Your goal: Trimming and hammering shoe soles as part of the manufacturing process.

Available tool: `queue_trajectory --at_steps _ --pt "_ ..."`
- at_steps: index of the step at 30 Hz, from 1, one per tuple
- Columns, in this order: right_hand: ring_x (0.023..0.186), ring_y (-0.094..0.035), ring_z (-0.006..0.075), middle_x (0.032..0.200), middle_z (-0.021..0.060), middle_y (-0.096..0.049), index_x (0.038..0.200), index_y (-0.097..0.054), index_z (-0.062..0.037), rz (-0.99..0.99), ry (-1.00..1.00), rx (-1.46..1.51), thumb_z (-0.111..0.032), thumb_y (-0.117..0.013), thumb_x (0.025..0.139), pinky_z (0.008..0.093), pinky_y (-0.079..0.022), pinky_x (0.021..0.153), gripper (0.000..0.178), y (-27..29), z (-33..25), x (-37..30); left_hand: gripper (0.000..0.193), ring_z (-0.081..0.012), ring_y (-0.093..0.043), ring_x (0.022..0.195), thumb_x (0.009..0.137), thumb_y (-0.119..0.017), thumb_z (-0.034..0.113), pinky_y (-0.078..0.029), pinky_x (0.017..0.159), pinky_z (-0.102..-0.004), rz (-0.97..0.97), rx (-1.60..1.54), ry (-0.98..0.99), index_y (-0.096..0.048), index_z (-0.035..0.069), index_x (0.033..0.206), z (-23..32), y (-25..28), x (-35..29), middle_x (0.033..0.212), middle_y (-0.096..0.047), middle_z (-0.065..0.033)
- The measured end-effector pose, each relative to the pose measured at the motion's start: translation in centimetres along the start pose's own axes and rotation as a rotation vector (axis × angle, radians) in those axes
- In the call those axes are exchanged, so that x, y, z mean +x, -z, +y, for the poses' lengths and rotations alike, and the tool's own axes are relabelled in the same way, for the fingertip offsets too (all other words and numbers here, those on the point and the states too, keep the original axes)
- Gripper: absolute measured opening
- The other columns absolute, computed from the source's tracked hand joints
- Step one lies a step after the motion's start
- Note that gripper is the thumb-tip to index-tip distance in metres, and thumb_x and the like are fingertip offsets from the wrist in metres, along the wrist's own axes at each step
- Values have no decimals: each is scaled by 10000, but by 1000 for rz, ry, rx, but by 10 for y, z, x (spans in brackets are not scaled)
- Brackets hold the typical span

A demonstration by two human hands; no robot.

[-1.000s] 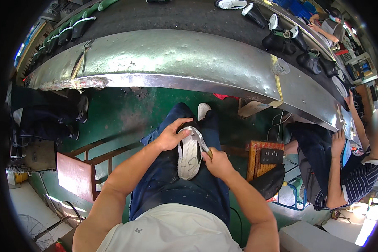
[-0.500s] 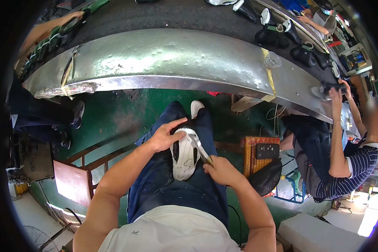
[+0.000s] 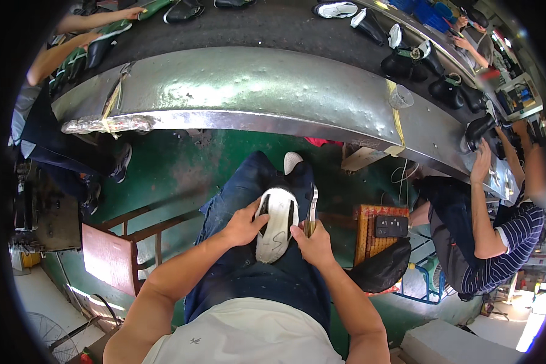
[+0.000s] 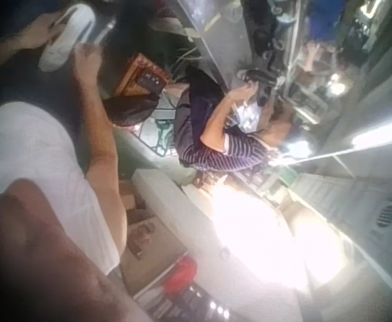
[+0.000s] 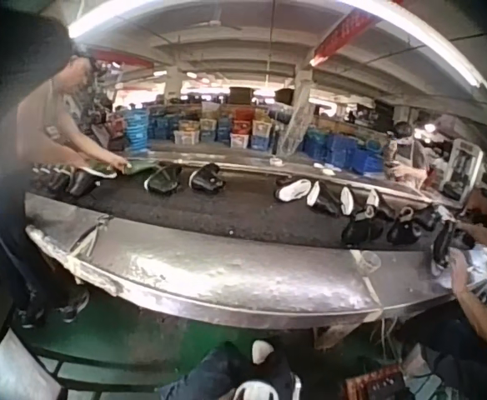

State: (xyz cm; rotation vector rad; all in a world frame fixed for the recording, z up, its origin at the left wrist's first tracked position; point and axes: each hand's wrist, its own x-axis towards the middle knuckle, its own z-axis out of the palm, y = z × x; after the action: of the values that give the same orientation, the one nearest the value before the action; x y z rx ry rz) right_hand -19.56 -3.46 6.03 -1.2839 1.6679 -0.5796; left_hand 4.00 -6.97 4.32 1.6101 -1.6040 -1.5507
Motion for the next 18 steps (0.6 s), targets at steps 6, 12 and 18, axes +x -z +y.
queue_trajectory --at_steps 6,12,18 --pt "716 -714 272 874 191 -689 1062 -588 74 -37 51 -23 -227 -679 805 375 -561 651 407 -11 50 12 972 -361 -426 1451 788 -548 -30 -335 1193 -340 -14 -64 -157 -89 50 1641 -7 -33 -25 1561 -431 -241" --pt "966 -709 336 976 231 -697 1117 -591 59 -237 -69 -64 -168 -705 766 409 -545 857 433 15 7 1 1088 -316 -500 1394 736 -613 -18 -375 1141 -320 -253 -205 -103 -77 167 1665 -13 -13 -12 1531 -469 -234" --pt "802 -699 272 954 169 -711 1153 -604 34 -188 73 -246 -211 -737 844 370 -547 776 416 48 17 -5 1056 -266 -452 1420 735 -614 -12 -344 1161 -325 -355 -306 51 -100 80 1652 -22 -18 1 1544 -450 -188"
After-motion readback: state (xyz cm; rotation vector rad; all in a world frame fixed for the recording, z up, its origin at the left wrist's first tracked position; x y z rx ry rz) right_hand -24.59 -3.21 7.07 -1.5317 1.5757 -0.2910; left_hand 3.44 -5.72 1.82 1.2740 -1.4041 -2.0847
